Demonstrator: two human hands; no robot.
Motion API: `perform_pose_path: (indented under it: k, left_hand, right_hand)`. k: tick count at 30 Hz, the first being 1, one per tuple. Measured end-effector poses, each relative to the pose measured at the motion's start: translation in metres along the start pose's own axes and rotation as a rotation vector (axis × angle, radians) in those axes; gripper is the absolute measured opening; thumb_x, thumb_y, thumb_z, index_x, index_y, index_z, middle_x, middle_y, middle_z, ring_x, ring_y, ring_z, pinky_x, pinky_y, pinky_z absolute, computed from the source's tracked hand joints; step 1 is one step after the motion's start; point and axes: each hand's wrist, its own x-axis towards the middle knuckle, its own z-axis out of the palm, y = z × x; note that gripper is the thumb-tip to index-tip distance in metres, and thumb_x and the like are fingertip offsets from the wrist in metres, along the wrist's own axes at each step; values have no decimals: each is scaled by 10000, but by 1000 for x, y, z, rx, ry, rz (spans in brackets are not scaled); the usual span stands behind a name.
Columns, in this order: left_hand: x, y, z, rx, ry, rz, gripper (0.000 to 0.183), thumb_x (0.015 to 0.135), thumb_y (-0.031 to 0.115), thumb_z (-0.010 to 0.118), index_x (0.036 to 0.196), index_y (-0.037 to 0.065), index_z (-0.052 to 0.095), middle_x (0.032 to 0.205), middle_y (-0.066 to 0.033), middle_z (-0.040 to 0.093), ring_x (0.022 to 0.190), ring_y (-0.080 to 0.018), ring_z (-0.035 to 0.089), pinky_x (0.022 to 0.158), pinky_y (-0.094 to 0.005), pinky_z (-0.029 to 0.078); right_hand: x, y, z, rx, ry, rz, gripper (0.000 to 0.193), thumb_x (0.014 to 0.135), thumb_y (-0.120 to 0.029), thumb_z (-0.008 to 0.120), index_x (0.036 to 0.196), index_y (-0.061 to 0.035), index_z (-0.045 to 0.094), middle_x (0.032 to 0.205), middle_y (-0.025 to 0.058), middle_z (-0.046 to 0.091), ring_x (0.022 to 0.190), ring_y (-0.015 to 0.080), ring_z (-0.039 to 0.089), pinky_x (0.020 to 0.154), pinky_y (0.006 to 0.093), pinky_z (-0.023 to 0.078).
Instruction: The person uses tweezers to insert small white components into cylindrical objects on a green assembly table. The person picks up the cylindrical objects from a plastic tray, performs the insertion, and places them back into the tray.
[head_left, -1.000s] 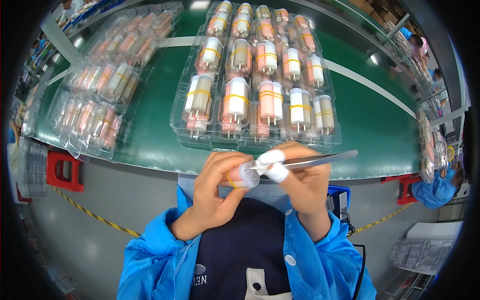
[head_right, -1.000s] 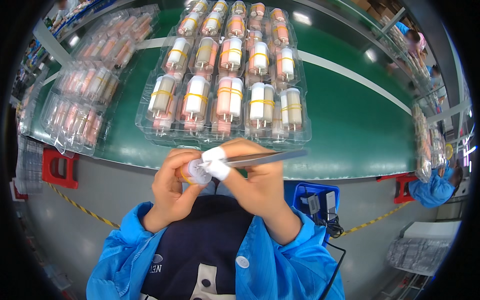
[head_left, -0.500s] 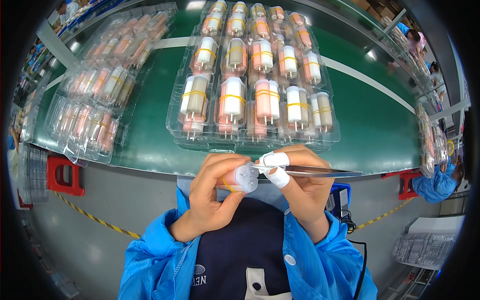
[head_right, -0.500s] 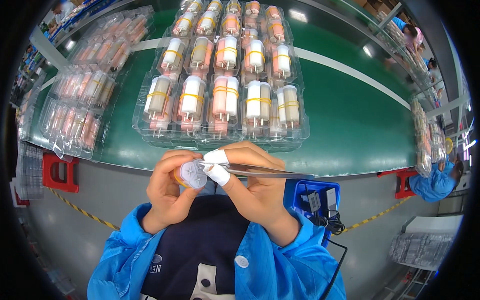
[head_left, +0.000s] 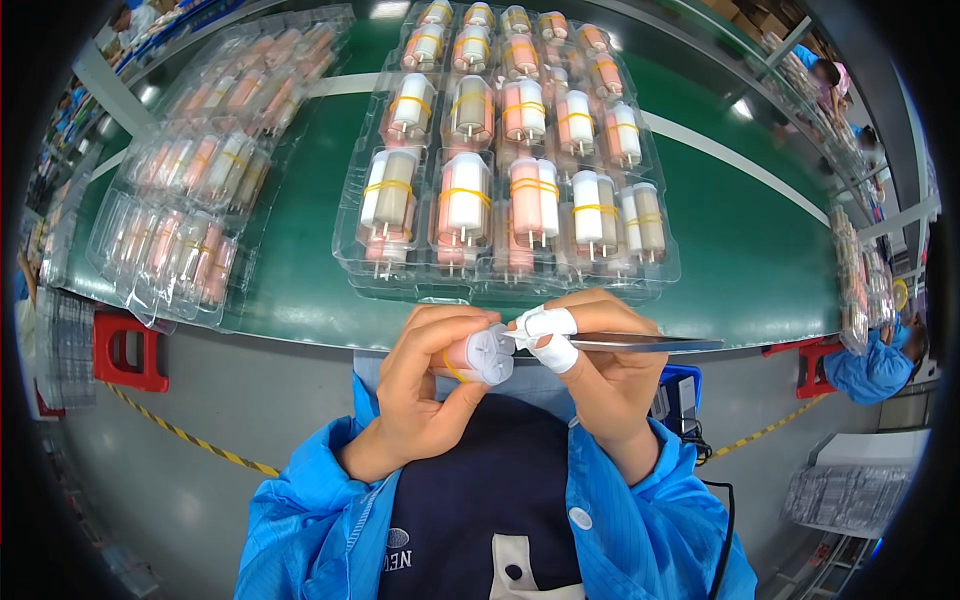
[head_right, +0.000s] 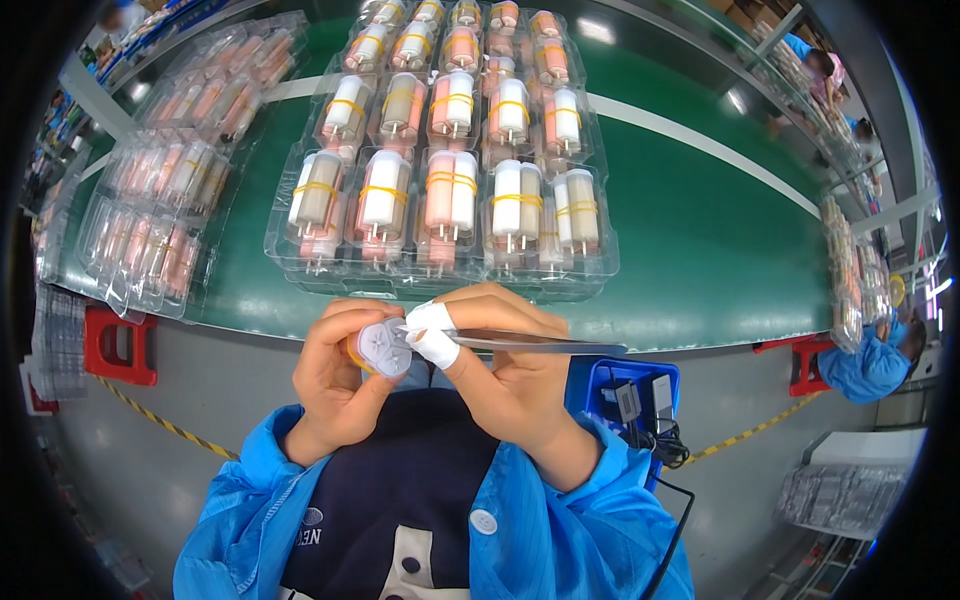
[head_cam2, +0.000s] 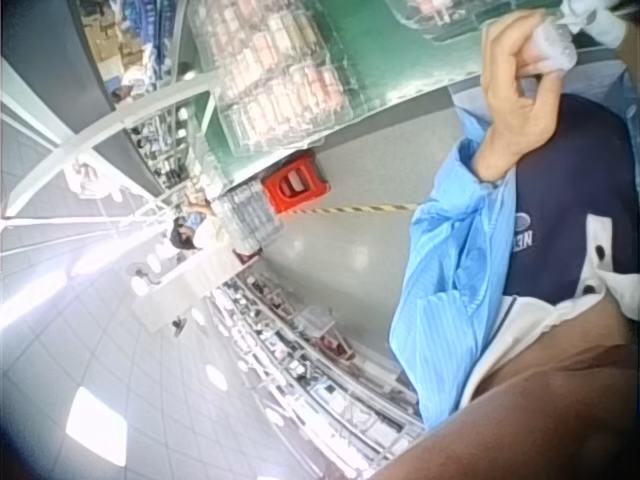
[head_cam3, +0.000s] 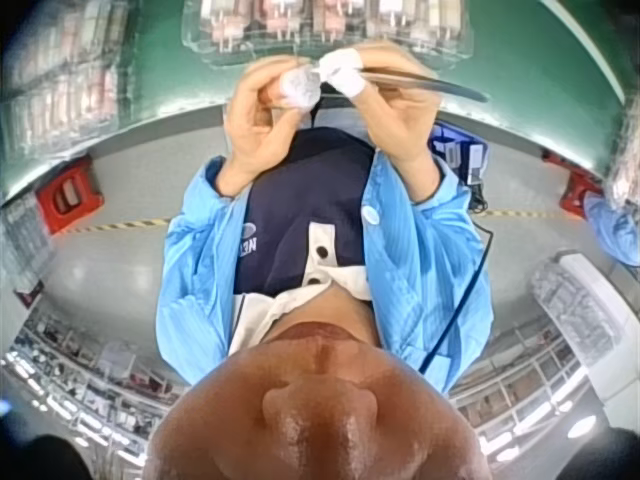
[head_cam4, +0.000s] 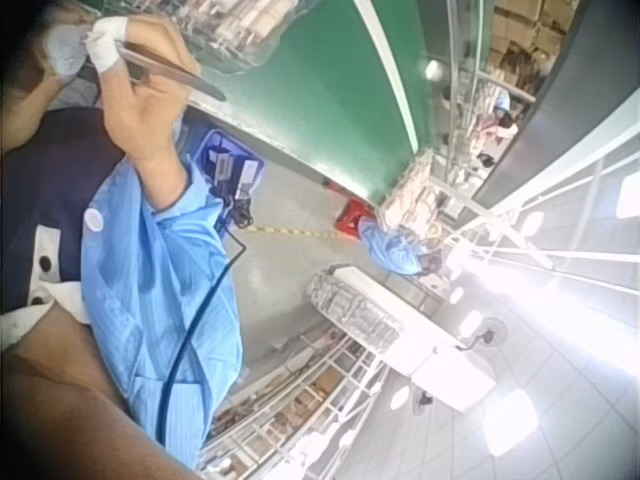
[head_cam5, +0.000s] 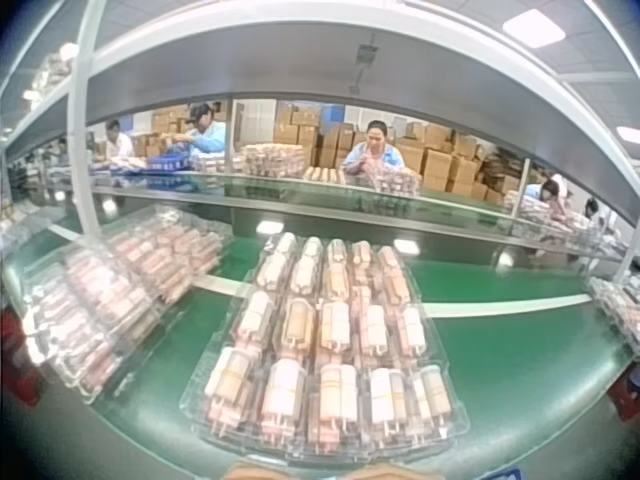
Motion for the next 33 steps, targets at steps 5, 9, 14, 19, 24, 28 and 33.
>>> perform_pose_path:
  k: [5,9,14,19,24,28,33]
  left_hand:
    - [1,0,1,31,4,20,440,752,-64,652,1161,-54,491,1153,-214,536,1040,-252,550,883,-336,460]
    - [6,3,5,189,84,87,446,643,-59,663,1082,-37,586,1081,-191,611,937,-296,566,780,-348,473]
    - [12,3,-2,379,-11,268,442,625,-75,663,1060,-18,603,1039,-172,629,872,-306,574,746,-348,468]
    - [8,2,-1,349,-66,235,440,633,-76,668,1063,-14,596,1034,-175,633,879,-308,584,754,-355,473]
    - [9,4,-5,-1,-48,61,447,739,-39,668,1146,-19,486,1131,-236,581,986,-281,587,848,-369,480]
    - [7,3,-1,-174,-55,-14,455,783,-24,671,1183,-15,452,1205,-250,555,1083,-282,587,888,-351,486]
    - [7,5,0,-205,-95,-19,495,798,-30,666,1209,-2,392,1245,-266,525,1106,-269,581,879,-335,494]
  right_hand:
    - [3,-2,-1,-106,-47,-46,141,779,17,674,919,1,677,857,126,663,752,177,638,641,270,496]
    - [8,-6,-1,-176,-98,-61,128,770,27,666,897,9,666,830,126,656,728,184,638,625,266,492]
    - [18,-18,-9,-274,-246,42,121,760,30,650,881,25,650,800,128,642,707,183,639,607,271,493]
    - [27,-20,-16,-245,-341,129,140,760,34,647,900,28,652,807,127,651,725,173,657,626,278,521]
    - [10,-6,-19,327,3,174,203,817,57,633,1017,84,612,915,162,673,837,209,675,750,321,560]
    - [3,-16,-13,434,51,273,228,806,70,646,1027,83,591,919,180,676,855,205,673,780,326,554]
    - [-6,-11,-9,332,15,280,191,794,47,679,976,51,621,897,149,678,839,189,668,744,299,540]
